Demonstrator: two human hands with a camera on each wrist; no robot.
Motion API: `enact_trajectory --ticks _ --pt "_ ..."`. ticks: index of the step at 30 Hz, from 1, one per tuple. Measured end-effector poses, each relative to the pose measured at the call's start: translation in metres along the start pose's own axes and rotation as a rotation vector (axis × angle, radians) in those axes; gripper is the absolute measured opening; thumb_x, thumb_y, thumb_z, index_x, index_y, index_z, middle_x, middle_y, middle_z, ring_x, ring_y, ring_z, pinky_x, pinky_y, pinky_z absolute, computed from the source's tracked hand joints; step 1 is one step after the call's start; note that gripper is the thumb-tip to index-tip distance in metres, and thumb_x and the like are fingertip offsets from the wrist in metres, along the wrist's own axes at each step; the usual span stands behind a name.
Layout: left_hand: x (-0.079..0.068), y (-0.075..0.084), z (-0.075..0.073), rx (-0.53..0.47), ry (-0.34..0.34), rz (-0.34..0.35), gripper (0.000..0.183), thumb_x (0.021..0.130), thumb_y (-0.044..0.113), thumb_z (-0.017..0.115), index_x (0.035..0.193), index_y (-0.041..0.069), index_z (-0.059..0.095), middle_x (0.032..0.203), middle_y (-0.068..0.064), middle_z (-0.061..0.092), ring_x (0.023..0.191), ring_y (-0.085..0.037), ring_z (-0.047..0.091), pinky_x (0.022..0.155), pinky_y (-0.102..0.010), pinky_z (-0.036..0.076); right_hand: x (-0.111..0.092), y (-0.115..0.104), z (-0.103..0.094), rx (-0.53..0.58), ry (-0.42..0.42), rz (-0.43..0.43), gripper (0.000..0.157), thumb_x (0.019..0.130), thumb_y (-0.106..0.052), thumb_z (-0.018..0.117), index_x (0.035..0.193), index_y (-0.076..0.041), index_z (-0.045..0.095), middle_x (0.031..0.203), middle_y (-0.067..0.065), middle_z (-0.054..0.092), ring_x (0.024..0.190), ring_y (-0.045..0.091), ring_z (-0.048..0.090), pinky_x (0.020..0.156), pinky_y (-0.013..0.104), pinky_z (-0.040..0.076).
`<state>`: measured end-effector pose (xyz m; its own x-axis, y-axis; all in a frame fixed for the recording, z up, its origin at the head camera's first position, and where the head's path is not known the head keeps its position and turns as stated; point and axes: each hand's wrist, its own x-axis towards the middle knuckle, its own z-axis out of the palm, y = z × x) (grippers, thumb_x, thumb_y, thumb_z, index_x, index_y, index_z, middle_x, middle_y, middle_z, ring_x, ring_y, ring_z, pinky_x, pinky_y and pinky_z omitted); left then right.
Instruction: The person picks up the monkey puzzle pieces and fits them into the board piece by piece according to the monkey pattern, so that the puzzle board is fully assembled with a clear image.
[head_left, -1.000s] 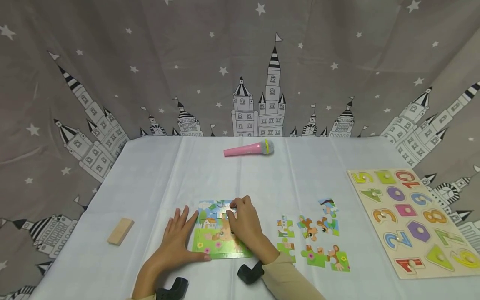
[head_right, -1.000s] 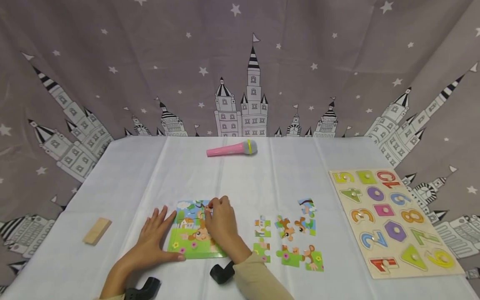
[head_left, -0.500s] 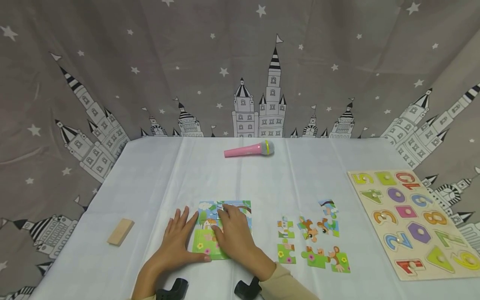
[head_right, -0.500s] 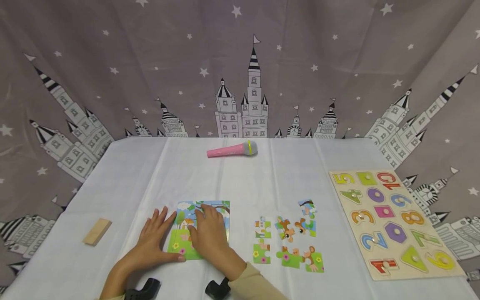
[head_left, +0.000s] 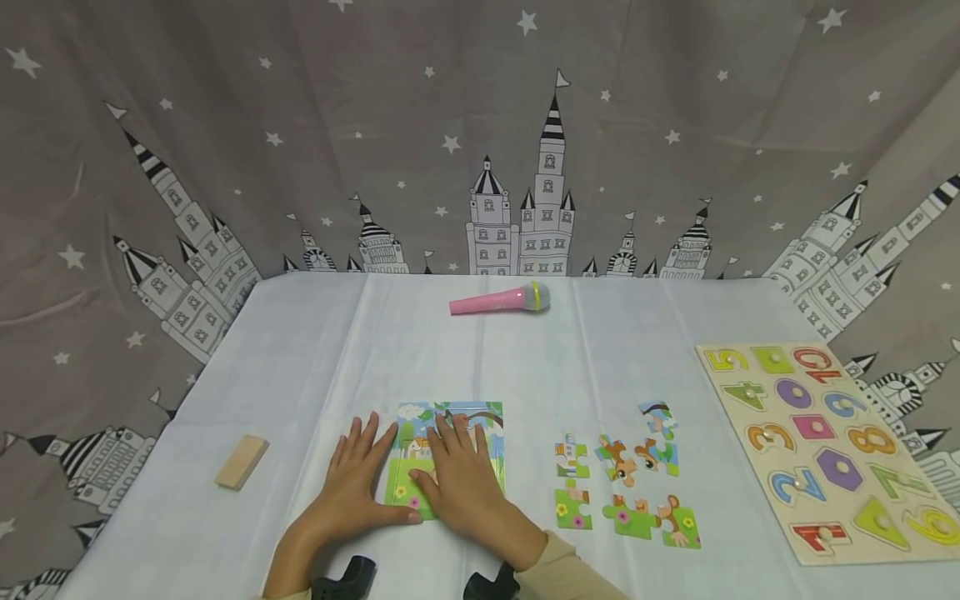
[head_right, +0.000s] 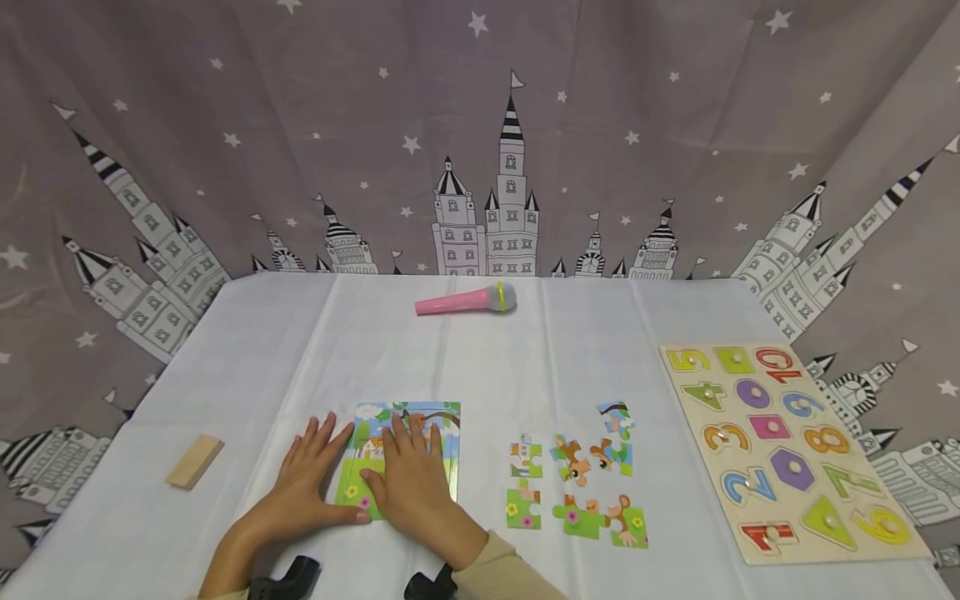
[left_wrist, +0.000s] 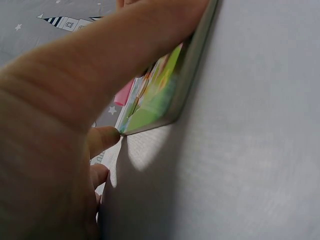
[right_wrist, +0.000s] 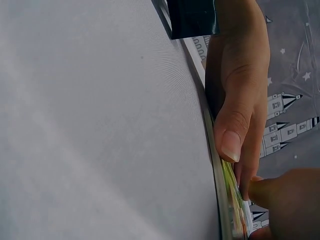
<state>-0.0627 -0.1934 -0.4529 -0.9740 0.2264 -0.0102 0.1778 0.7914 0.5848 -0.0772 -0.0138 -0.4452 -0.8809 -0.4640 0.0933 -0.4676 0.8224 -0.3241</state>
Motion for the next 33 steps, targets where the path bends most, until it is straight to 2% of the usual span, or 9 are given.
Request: enact_trajectory --ticks 12,21,25,29,33 --pt "0.0 0.001 -0.002 -0.003 -0.003 0.002 0.114 0.052 0.058 0.077 0.142 0.008 0.028 0.151 -0.023 0.009 0.139 -0.041 -0.004 0.112 -0.054 -0.002 0.001 0.001 0.001 -0.004 0.006 -0.021 0.06 0.091 -0.048 0.042 0.136 -0.007 0.04 0.146 0.013 0.033 0.137 0.031 0.026 0.108 0.058 0.022" --pt "0.0 0.0 -0.001 0.003 -0.003 0.002 0.113 0.052 0.058 0.076 0.142 0.008 0.029 0.151 -0.022 0.009 0.14 -0.041 -0.004 0.112 -0.055 -0.001 0.002 0.002 -0.002 -0.011 0.034 -0.019 0.056 0.092 -0.046 0.043 0.134 -0.008 0.042 0.143 0.009 0.039 0.135 0.029 0.031 0.105 0.054 0.029" --pt "0.0 -0.001 -0.001 0.004 -0.001 0.003 0.113 0.052 0.059 0.076 0.142 0.009 0.029 0.151 -0.022 0.009 0.14 -0.04 -0.004 0.112 -0.054 -0.001 0.003 0.003 -0.002 -0.003 0.088 -0.025 0.052 0.091 -0.044 0.046 0.13 -0.009 0.047 0.138 0.008 0.046 0.132 0.028 0.037 0.102 0.053 0.033" --pt "0.0 -0.002 0.0 0.001 -0.001 0.008 0.113 0.053 0.059 0.076 0.142 0.009 0.028 0.151 -0.022 0.009 0.14 -0.04 -0.004 0.112 -0.054 -0.002 0.005 0.007 -0.003 0.02 0.178 -0.025 0.045 0.089 -0.04 0.051 0.123 -0.011 0.053 0.131 0.007 0.053 0.126 0.025 0.045 0.099 0.049 0.037" --pt "0.0 -0.003 0.001 -0.007 -0.007 0.005 0.115 0.052 0.06 0.076 0.143 0.01 0.027 0.152 -0.022 0.008 0.14 -0.04 -0.005 0.112 -0.054 -0.004 0.007 0.014 -0.009 0.111 0.278 -0.003 0.036 0.087 -0.035 0.057 0.115 -0.012 0.059 0.118 0.003 0.061 0.114 0.019 0.053 0.095 0.042 0.039"
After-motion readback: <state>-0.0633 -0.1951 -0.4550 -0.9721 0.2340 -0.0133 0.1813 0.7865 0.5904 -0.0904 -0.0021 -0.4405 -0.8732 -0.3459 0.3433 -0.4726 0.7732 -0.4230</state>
